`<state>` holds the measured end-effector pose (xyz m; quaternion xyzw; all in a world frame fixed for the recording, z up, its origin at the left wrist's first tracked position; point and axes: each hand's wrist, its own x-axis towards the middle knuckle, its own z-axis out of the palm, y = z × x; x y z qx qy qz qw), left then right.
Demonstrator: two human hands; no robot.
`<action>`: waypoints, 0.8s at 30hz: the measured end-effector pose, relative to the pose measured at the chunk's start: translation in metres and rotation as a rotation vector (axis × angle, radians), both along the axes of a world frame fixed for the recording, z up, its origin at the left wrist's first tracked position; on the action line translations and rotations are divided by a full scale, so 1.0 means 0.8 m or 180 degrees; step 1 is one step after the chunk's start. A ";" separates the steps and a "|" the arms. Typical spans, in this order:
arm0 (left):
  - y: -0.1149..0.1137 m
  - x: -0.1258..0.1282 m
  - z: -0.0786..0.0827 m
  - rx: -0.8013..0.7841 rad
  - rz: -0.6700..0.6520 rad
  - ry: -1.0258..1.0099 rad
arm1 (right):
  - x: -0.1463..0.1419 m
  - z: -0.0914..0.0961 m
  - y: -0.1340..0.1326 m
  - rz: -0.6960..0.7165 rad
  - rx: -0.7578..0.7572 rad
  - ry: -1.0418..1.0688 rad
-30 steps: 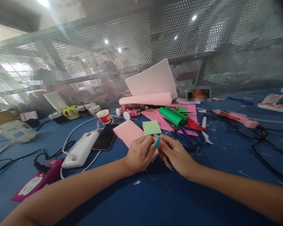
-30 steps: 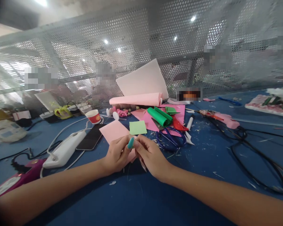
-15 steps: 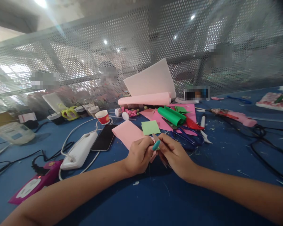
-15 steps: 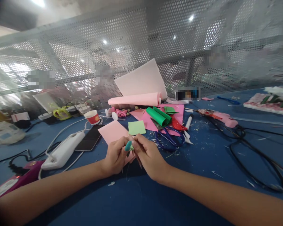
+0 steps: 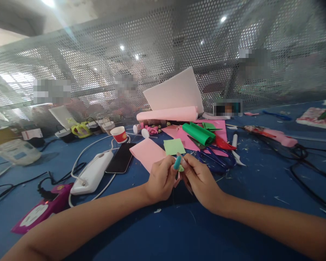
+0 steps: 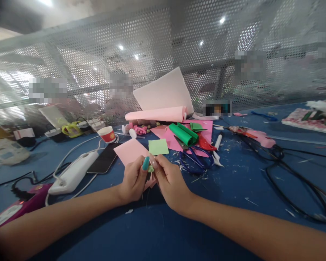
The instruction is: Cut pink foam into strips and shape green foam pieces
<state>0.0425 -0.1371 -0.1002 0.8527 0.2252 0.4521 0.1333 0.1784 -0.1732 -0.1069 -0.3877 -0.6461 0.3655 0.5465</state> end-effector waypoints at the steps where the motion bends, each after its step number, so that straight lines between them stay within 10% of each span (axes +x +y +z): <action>1: -0.001 0.001 0.000 -0.0028 -0.0008 -0.0018 | 0.000 0.000 -0.001 -0.0008 -0.0001 0.0005; 24: -0.005 0.007 -0.003 -0.0001 -0.0086 0.0009 | -0.001 -0.001 -0.007 -0.0223 0.0395 0.0004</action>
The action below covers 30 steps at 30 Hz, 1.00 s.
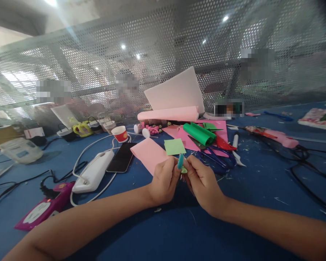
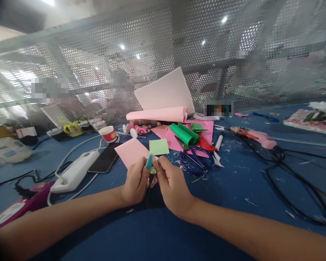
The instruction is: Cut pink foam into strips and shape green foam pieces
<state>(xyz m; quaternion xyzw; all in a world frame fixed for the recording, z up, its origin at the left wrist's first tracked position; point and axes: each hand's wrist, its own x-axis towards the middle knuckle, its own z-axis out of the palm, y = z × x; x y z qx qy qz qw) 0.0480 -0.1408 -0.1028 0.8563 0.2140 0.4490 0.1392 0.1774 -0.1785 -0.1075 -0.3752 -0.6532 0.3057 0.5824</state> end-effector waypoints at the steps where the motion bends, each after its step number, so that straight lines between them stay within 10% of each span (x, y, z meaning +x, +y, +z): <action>1: -0.001 0.000 0.000 0.0010 0.0002 -0.0003 | 0.000 0.000 0.000 -0.0005 0.0032 -0.0021; 30: 0.002 0.001 -0.002 -0.0823 -0.0214 -0.0240 | 0.001 -0.002 -0.003 -0.0434 0.0210 -0.0555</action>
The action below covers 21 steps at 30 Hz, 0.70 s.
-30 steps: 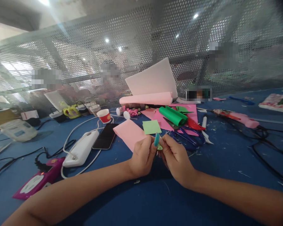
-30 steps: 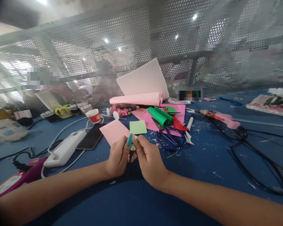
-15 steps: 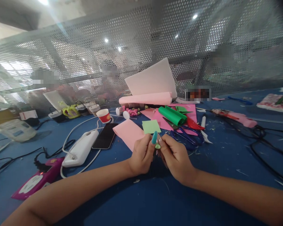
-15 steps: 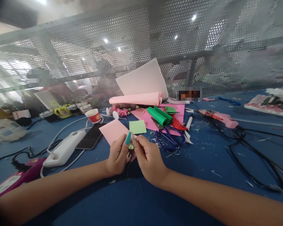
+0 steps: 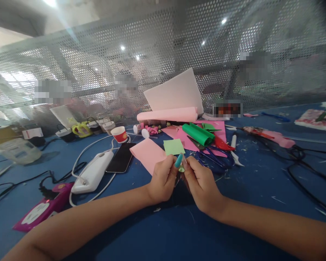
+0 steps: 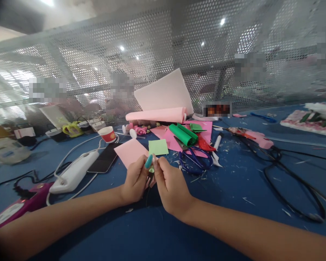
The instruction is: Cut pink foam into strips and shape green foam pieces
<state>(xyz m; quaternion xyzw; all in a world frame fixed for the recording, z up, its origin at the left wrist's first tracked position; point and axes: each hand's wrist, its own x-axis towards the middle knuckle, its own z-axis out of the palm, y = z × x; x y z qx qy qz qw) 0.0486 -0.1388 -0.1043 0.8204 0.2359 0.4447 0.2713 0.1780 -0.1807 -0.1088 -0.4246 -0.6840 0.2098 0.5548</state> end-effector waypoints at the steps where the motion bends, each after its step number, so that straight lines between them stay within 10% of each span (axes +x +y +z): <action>1: 0.000 0.000 0.001 -0.0011 -0.0006 -0.0012 | 0.000 0.000 0.000 -0.0026 0.0032 -0.0022; 21: -0.002 -0.001 0.004 0.0155 0.0020 0.0155 | 0.005 0.005 0.000 0.0239 0.0224 -0.0042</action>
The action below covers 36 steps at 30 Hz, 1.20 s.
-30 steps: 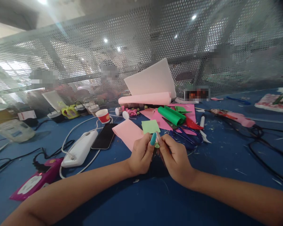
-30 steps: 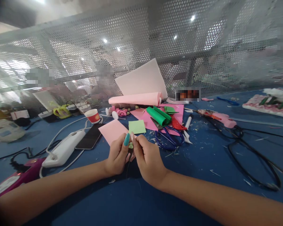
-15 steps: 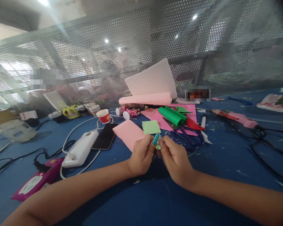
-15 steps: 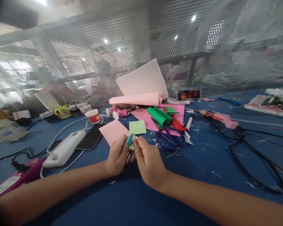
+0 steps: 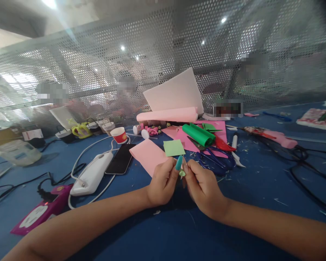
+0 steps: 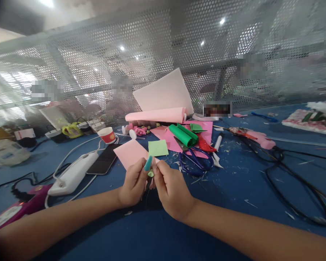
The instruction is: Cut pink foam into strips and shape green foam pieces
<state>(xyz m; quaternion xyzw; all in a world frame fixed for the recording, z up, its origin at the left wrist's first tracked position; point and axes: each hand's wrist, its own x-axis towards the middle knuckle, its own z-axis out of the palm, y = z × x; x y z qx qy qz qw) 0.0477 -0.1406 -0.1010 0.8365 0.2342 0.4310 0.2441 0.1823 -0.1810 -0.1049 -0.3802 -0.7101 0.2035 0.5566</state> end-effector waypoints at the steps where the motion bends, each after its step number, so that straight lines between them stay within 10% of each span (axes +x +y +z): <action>1: 0.002 0.001 -0.001 0.0062 0.0097 0.0008 | 0.000 -0.001 0.001 -0.0041 -0.0105 0.0062; 7: 0.013 0.006 -0.002 0.0246 0.0889 0.0072 | 0.004 -0.006 0.006 -0.0536 -0.0207 -0.0227; 17: 0.005 0.005 -0.001 0.0861 0.0890 0.0255 | 0.002 -0.004 0.008 -0.0839 -0.0166 -0.0597; 36: 0.012 0.006 -0.004 -0.0622 0.0169 -0.0131 | -0.003 -0.003 0.010 -0.0364 -0.0256 -0.0111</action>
